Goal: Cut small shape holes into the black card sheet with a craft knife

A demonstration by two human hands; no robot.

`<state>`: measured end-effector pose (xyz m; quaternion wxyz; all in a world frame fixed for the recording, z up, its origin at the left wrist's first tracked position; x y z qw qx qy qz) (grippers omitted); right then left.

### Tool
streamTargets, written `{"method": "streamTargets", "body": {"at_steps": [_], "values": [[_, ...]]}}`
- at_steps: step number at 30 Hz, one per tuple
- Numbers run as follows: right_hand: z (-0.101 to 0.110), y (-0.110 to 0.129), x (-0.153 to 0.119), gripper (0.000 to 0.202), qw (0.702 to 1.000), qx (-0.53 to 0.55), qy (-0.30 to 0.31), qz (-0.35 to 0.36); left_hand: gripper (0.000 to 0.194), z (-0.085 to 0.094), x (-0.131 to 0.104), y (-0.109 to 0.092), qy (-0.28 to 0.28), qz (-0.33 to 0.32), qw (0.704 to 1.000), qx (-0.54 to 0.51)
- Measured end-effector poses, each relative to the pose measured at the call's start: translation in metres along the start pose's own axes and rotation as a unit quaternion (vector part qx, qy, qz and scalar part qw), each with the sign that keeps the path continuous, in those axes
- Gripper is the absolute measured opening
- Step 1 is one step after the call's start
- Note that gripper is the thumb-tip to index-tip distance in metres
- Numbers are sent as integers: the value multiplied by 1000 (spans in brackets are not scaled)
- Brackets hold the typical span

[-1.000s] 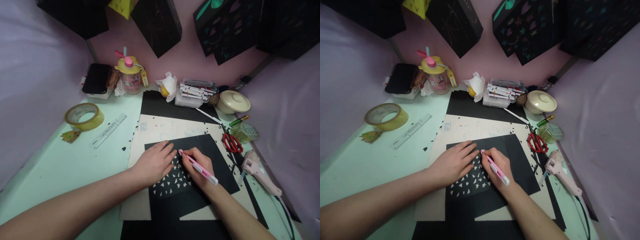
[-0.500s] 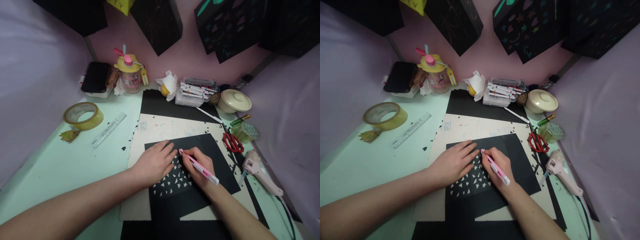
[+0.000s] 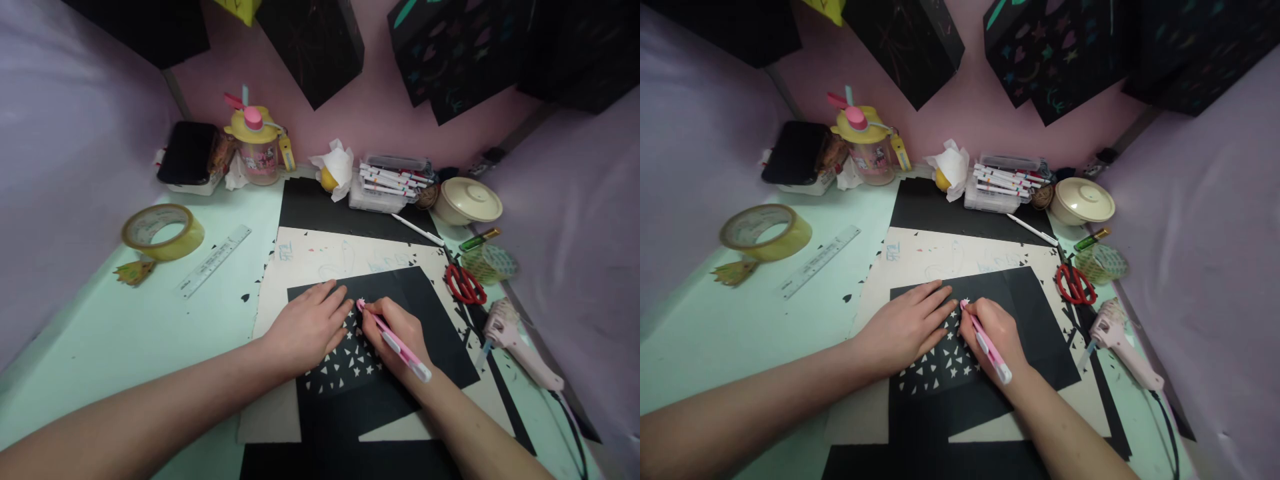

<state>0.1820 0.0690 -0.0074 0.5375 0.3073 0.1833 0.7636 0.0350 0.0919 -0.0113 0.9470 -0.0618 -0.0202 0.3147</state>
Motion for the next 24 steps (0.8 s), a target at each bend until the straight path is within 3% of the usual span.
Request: {"method": "streamTargets", "body": {"at_steps": [24], "values": [[2, -3, 0, 6, 1000, 16, -7, -12, 45, -1, 0, 0, -11, -9, 1000, 8]]}}
Point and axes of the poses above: each hand's wrist, its own x-axis towards the middle knuckle, its own z-axis out of the back of the hand, y = z × x, the point moved 5 cm from there along x, towards the middle knuckle, and after that the axes turned 7 degrees about y, right-handed, at the moved point
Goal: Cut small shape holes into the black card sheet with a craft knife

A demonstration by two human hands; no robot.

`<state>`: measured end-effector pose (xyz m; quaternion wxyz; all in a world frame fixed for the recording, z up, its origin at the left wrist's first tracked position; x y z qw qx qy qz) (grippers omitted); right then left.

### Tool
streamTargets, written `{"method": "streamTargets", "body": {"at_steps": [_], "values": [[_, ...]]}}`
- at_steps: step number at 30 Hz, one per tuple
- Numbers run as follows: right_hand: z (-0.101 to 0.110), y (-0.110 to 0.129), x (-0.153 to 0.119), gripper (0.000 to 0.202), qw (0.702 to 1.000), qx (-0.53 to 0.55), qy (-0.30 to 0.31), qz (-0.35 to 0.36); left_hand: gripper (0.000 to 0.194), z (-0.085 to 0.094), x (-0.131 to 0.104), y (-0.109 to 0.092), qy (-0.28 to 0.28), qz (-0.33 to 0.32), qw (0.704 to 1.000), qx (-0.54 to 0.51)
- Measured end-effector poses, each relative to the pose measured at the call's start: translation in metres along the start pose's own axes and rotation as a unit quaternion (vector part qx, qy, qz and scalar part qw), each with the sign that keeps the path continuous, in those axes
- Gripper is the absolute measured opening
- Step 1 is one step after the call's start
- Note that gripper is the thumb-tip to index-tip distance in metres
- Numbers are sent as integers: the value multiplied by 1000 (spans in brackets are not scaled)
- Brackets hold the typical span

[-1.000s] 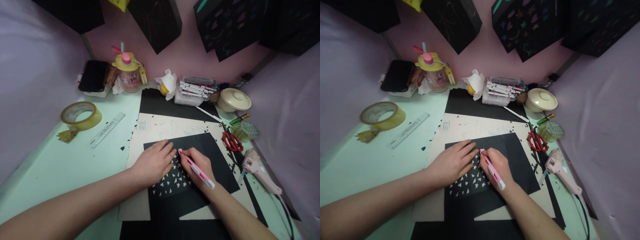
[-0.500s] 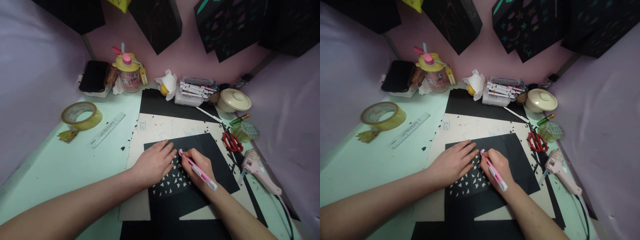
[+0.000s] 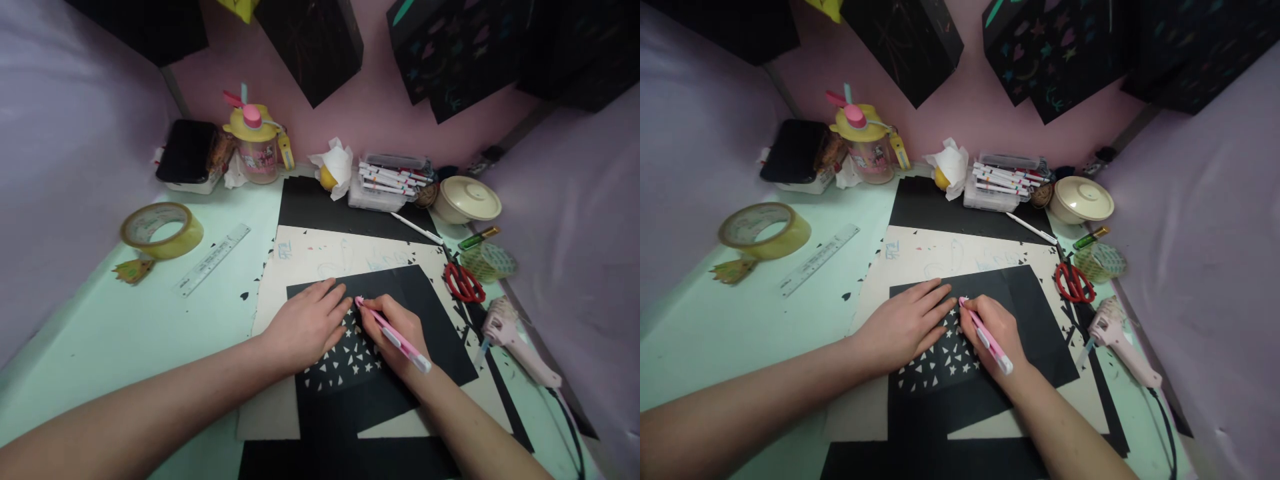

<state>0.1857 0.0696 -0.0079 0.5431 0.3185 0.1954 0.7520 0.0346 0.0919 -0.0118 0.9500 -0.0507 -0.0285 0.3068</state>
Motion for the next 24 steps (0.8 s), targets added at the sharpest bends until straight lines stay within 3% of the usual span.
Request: {"method": "streamTargets", "body": {"at_steps": [24], "values": [[0, -3, 0, 6, 999, 27, -2, -32, 44, 2, 0, 0, -4, 4, 1000, -11]]}}
Point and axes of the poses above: each hand's wrist, its own x-axis towards the middle knuckle, its own z-axis out of the back of the hand, y = z × x, the point moved 5 cm from there along x, towards the middle knuckle, and after that the axes turned 7 degrees about y, right-handed, at the moved point
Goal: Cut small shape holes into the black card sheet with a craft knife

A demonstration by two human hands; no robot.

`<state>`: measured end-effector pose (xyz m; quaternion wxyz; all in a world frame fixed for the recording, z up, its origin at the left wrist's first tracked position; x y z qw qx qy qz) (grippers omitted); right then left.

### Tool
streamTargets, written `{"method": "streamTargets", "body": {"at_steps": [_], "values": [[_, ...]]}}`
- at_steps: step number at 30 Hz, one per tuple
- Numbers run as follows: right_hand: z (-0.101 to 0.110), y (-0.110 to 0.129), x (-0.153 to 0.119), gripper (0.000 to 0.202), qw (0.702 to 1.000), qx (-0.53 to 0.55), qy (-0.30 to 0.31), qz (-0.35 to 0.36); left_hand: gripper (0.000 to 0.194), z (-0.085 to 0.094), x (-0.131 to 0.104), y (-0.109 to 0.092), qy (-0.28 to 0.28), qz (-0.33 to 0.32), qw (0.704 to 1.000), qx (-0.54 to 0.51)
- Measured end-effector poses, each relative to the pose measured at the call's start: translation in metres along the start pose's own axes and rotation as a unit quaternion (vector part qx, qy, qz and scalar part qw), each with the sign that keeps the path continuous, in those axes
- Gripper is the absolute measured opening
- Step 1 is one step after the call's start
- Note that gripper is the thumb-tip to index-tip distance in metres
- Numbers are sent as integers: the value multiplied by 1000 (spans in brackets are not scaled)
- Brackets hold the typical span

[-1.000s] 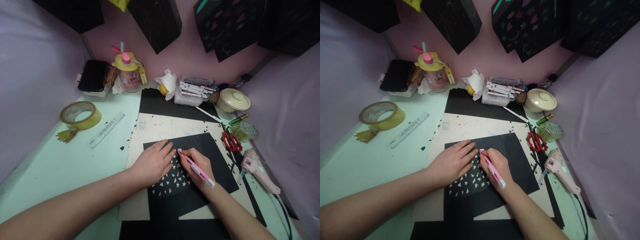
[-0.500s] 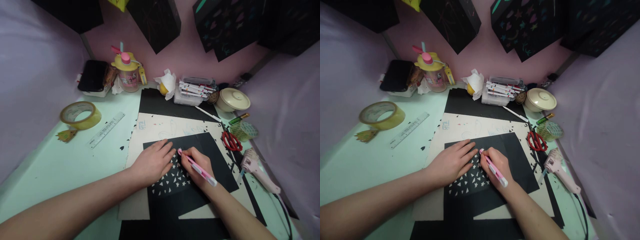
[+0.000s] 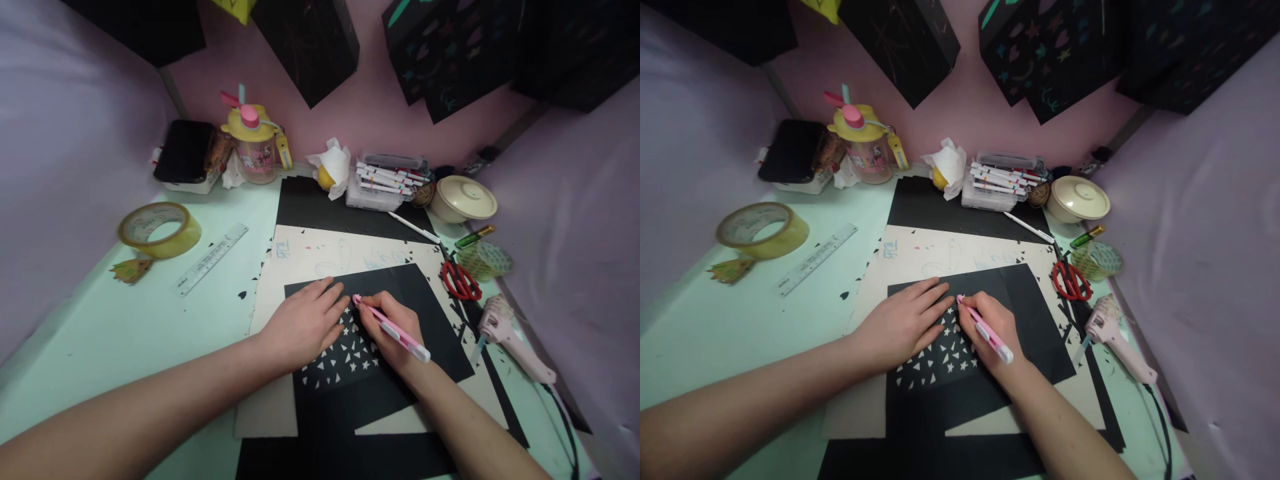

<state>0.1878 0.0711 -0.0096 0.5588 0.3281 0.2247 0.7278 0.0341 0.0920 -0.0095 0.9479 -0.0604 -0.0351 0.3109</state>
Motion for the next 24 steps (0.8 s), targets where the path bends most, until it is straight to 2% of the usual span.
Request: {"method": "streamTargets", "body": {"at_steps": [24], "values": [[0, -3, -1, 9, 1000, 10, -7, -8, 44, -1, 0, 0, -4, 0, 1000, -10]]}}
Point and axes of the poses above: each hand's wrist, its own x-axis towards the middle knuckle, its own z-axis out of the back of the hand, y = z × x, the point moved 5 cm from there along x, towards the middle knuckle, and after that the axes turned 7 degrees about y, right-handed, at the moved point
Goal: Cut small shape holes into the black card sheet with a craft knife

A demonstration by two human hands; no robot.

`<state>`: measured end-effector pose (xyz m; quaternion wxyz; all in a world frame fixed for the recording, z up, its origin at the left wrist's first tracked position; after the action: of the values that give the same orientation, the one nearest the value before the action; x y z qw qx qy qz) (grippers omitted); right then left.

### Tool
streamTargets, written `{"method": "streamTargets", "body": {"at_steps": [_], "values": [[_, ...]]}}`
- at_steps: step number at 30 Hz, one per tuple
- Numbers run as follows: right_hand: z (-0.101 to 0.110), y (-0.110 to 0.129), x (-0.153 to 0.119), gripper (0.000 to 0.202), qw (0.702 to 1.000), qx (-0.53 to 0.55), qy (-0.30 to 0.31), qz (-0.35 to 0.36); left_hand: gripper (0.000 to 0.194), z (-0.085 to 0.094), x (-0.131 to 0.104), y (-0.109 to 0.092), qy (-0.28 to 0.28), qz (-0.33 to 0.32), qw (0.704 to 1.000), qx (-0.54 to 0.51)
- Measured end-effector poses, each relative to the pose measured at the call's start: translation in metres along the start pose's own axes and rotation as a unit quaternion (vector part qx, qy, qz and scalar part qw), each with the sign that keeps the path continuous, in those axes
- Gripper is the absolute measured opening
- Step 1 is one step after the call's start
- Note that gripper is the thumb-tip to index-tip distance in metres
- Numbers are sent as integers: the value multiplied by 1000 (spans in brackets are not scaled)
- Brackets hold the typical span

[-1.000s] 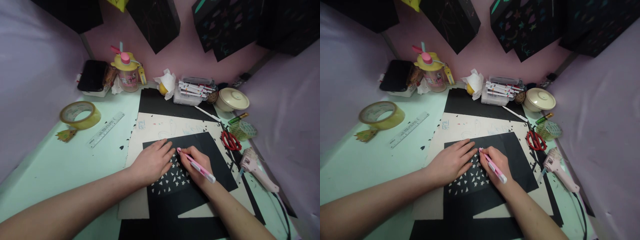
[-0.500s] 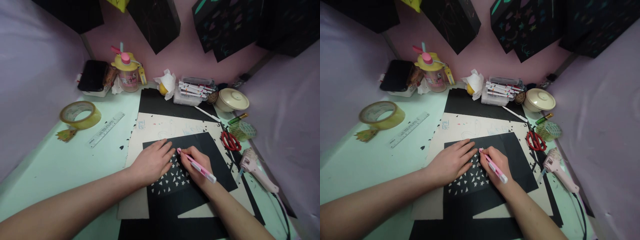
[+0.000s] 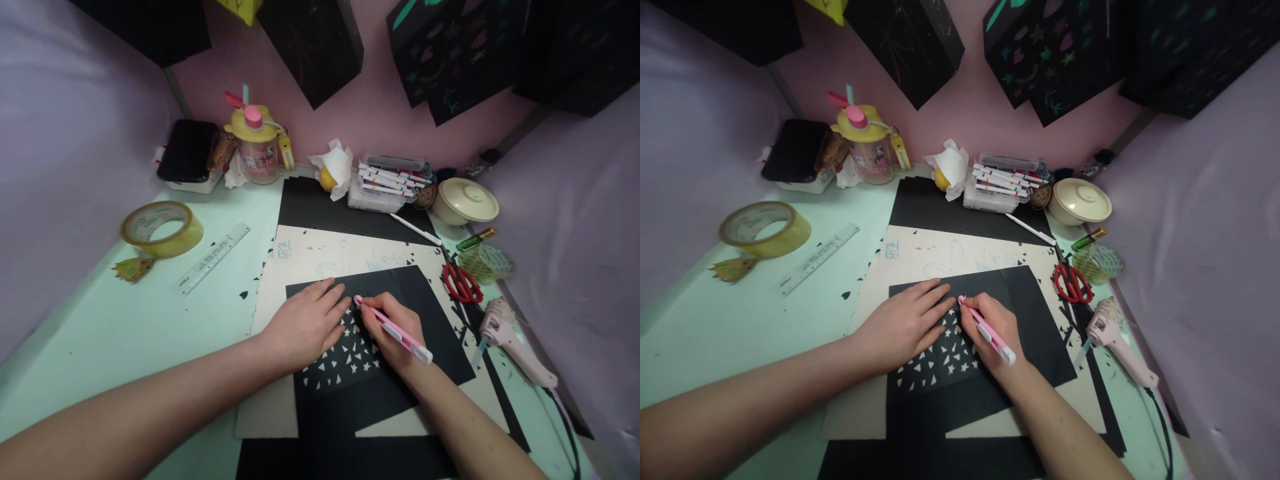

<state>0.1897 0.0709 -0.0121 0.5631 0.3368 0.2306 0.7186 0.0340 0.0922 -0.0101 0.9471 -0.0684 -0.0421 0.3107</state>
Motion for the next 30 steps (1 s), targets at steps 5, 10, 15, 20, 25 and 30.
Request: {"method": "streamTargets", "body": {"at_steps": [5, 10, 15, 20, 25, 30], "values": [[0, 1, 1, 8, 1000, -4, 2, 1, 45, -1, 0, 0, 2, 2, 1000, 5], [1, 2, 2, 8, 1000, -4, 3, 7, 45, 0, 1, 0, 3, 3, 1000, 6], [1, 2, 1, 8, 1000, -14, 6, 5, 43, 1, -1, 0, -5, 2, 1000, 8], [1, 2, 1, 11, 1000, -10, 2, -2, 44, 0, 0, 0, -7, 2, 1000, 8], [1, 1, 2, 9, 1000, 6, -2, 0, 44, -1, -1, 0, -5, 1, 1000, 16], [2, 2, 4, 12, 1000, 2, 14, -10, 44, 0, -1, 0, -5, -1, 1000, 13]]}}
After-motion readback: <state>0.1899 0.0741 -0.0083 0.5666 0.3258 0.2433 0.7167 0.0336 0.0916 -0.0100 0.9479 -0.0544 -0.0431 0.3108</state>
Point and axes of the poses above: each hand's wrist, its own x-axis towards the middle knuckle, its own z-axis out of the back of the hand, y = z × x, the point moved 5 cm from there along x, towards the middle knuckle, and after that the axes turned 7 degrees about y, right-handed, at the moved point
